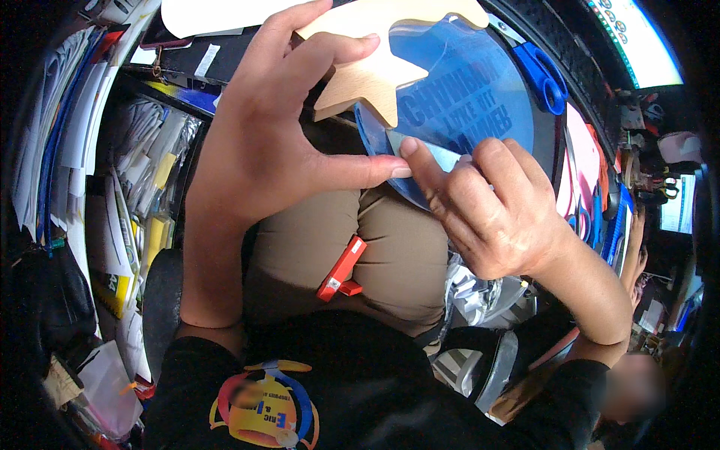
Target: The person sands the edges and surfaces of a wooden star-shaped cutout using a sanding block. They rotate the piece to reach different edges and continue sanding throughout the clip.
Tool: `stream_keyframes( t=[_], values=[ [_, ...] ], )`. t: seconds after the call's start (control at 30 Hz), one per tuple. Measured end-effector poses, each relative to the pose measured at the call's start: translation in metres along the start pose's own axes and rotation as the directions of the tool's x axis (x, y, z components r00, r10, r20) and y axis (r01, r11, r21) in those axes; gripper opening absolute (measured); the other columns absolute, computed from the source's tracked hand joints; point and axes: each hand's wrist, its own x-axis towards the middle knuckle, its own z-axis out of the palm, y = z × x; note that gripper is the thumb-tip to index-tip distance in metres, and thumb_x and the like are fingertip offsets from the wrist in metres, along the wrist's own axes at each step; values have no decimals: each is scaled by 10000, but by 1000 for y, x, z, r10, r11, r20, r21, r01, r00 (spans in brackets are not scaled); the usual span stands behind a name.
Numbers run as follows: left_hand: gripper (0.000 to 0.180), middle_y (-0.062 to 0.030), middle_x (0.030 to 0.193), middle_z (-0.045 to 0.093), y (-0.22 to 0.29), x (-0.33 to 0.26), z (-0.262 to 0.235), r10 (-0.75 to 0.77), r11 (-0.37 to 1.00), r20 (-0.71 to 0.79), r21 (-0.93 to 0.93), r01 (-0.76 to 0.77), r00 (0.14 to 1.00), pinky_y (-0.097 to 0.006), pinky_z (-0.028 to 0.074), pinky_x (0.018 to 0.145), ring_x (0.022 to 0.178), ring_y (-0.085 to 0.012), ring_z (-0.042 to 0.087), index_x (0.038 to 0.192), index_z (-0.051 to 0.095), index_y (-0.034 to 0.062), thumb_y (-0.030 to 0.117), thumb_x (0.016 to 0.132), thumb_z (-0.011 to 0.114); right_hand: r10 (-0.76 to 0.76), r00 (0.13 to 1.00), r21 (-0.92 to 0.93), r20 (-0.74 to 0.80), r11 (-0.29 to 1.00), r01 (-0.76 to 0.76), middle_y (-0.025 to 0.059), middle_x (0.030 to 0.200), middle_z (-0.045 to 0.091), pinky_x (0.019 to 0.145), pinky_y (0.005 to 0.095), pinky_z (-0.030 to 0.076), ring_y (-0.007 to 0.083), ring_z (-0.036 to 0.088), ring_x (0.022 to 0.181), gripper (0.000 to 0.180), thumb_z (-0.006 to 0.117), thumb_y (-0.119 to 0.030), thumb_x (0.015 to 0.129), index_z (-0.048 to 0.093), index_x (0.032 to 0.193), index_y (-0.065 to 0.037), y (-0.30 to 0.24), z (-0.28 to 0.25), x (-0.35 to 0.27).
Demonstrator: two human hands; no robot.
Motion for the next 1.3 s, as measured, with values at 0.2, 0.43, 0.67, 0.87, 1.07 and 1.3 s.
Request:
stream_keyframes(
  t=[0.2, 0.43, 0.67, 0.87, 1.07, 1.3],
  values=[
    [905, -240, 1427, 504, -2, -2, 4, 49, 998, -77, -25, -51, 996, -412, 432, 1055, 1300, -345, 532, 1292, 662, 108, 232, 441, 944, -3, 995, 10, -103, 1000, 4, 60, 757, 385, 473, 291, 348, 184, 445, 616, 596, 635, -82, 447, 756, 1003, 98, 2, 7, 2],
    [898, -242, 1426, 506, -1, 0, 3, 22, 999, -58, -30, -24, 998, -411, 432, 1057, 1313, -340, 530, 1288, 664, 105, 239, 447, 948, -9, 992, 8, -130, 1000, 10, 60, 753, 394, 465, 291, 345, 180, 442, 605, 613, 610, -77, 416, 758, 984, 98, 3, 7, 1],
    [899, -239, 1432, 502, 1, -1, 5, 6, 999, -77, -44, -10, 997, -412, 435, 1053, 1298, -346, 540, 1286, 665, 108, 248, 446, 953, -14, 990, -16, -143, 1000, 12, 59, 737, 412, 459, 297, 337, 185, 448, 596, 617, 605, -82, 398, 762, 969, 91, 2, 11, -1],
    [938, -211, 1442, 508, -15, -2, -8, 49, 989, 34, -140, -44, 998, -420, 417, 1070, 1311, -343, 527, 1331, 645, 121, 315, 467, 955, 59, 988, -48, -140, 997, -67, 67, 729, 502, 479, 306, 382, 205, 505, 624, 553, 703, -44, 468, 756, 1005, 74, 0, -8, -2],
    [752, -154, 1291, 590, -27, -2, -11, 27, 985, 67, -171, -15, 997, -373, 450, 1010, 1186, -289, 580, 1363, 638, 162, 213, 656, 888, 753, 644, 563, -133, 592, -577, 109, 996, 667, 724, 308, 514, 168, 617, 799, 198, 663, -16, 943, 657, 1140, 1, -5, -46, -20],
    [660, -119, 1133, 598, -11, -9, 3, -58, 997, -58, -58, 55, 997, -328, 510, 864, 964, -229, 628, 1328, 675, 167, 176, 703, 883, 842, 408, 936, 352, -323, -140, 143, 1070, 674, 837, 306, 523, 218, 677, 932, 349, 633, -78, 934, 628, 1259, 51, -8, -55, -39]
  ],
)
